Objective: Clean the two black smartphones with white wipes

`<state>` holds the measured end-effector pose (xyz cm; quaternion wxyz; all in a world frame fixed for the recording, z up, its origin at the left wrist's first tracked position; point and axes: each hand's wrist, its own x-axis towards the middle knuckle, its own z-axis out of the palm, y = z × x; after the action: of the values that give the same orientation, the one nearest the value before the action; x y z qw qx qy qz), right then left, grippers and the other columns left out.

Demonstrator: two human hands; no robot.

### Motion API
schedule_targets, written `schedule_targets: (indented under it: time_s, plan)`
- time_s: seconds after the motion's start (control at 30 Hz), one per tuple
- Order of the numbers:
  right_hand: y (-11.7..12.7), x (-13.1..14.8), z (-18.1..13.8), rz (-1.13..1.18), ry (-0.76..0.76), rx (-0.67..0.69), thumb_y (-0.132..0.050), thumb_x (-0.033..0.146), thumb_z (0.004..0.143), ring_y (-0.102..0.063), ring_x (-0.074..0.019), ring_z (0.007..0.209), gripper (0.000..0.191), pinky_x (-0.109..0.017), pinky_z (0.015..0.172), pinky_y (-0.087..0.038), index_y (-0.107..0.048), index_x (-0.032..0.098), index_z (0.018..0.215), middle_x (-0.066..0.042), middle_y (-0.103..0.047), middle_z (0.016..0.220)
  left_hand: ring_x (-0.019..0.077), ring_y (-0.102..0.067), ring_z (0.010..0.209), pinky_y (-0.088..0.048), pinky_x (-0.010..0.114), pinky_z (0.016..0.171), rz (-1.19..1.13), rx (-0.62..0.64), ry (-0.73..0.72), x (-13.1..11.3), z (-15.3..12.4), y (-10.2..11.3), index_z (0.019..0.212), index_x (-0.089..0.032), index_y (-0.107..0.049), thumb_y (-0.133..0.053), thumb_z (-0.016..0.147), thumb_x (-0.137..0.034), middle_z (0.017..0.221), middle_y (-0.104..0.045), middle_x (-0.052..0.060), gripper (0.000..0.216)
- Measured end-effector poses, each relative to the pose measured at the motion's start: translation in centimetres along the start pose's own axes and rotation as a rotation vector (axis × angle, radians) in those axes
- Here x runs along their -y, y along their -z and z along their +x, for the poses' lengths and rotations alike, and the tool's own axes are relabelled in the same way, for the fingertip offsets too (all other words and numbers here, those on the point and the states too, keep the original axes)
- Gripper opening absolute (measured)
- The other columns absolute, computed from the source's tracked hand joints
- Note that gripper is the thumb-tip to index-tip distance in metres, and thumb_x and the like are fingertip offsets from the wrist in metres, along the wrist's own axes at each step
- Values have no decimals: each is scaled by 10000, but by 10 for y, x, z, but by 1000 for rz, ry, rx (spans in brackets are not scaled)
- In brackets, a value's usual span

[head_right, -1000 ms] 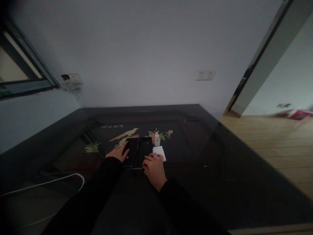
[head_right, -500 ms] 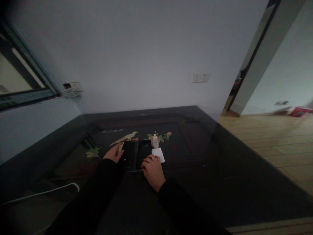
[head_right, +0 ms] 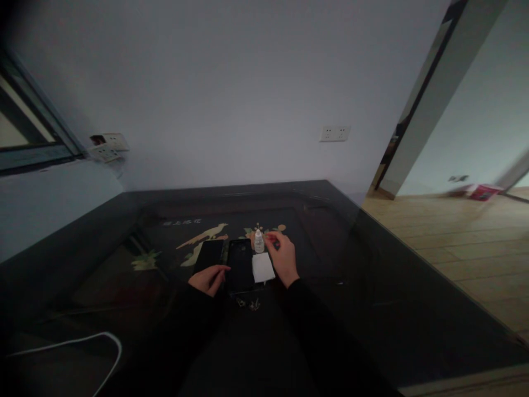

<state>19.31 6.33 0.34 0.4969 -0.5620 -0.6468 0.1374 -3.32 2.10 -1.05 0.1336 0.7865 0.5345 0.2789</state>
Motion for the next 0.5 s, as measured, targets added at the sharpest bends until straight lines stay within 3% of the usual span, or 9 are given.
schedule_targets:
  time_s: [0.17, 0.33, 0.5]
  plan:
    - [-17, -2, 29, 7, -32, 32, -637, 365, 711, -615, -163, 764, 317, -265, 654, -454, -555, 172, 948, -45, -655, 851, 168, -570, 916, -415, 300, 816, 65, 7, -55, -19, 20, -7, 995, -225, -627, -358, 830, -260, 950, -663, 32, 318]
    - [-22, 2, 33, -78, -80, 47, -683, 422, 659, -601, -170, 700, 292, -284, 645, -433, -565, 200, 807, -19, -634, 748, 259, -474, 1117, -335, 427, 911, 159, -8, 99, -46, 77, -21, 1148, -239, -542, -542, 734, -399, 1171, -593, 52, 444]
    - [-17, 8, 37, -147, -99, 84, -681, 350, 678, -592, -168, 676, 179, -274, 616, -415, -588, 207, 732, -14, -633, 705, 244, -553, 1034, -315, 425, 921, 177, 62, 188, -52, 111, -40, 1074, -239, -581, -557, 715, -453, 1068, -656, 60, 418]
